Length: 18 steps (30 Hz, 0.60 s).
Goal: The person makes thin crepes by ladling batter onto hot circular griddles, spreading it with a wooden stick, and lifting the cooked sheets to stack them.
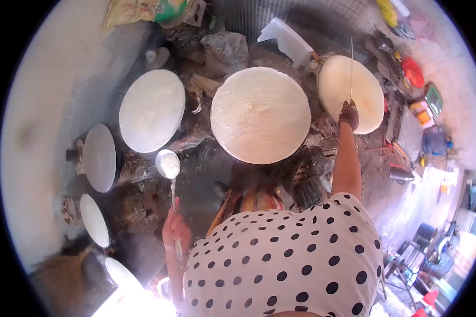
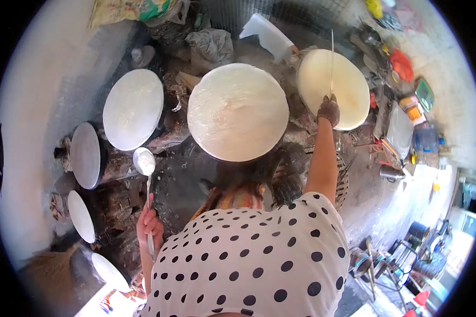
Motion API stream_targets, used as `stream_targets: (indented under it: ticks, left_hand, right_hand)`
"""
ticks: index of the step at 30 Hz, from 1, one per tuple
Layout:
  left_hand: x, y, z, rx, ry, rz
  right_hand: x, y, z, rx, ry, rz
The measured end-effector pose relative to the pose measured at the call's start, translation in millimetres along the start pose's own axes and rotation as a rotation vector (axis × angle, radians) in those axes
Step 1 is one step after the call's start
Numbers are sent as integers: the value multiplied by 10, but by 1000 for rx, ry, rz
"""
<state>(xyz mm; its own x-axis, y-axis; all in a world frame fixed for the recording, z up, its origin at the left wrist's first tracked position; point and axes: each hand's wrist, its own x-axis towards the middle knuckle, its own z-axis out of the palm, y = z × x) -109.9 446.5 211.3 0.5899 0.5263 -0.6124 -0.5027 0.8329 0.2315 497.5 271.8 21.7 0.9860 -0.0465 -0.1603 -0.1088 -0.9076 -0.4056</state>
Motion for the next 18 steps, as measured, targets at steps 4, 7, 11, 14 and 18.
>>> stream_targets:
  ticks: [4, 7, 11, 14, 18]
  left_hand:
    - [-165, 31, -7, -342, -188, 108]
    - [-307, 31, -100, 802, 101, 441]
    - [-55, 3, 4, 434, 131, 243]
    - [41, -13, -38, 384, 134, 193]
    - [45, -10, -196, 399, 112, 167]
  right_hand:
    - [146, -261, 509, -252, 46, -675]
    - [169, -871, 841, -98, -225, -484]
    - [39, -1364, 833, 115, -373, -507]
    - [-125, -1564, 570, -145, -403, -471]
    - [-9, -1363, 645, -70, -423, -602]
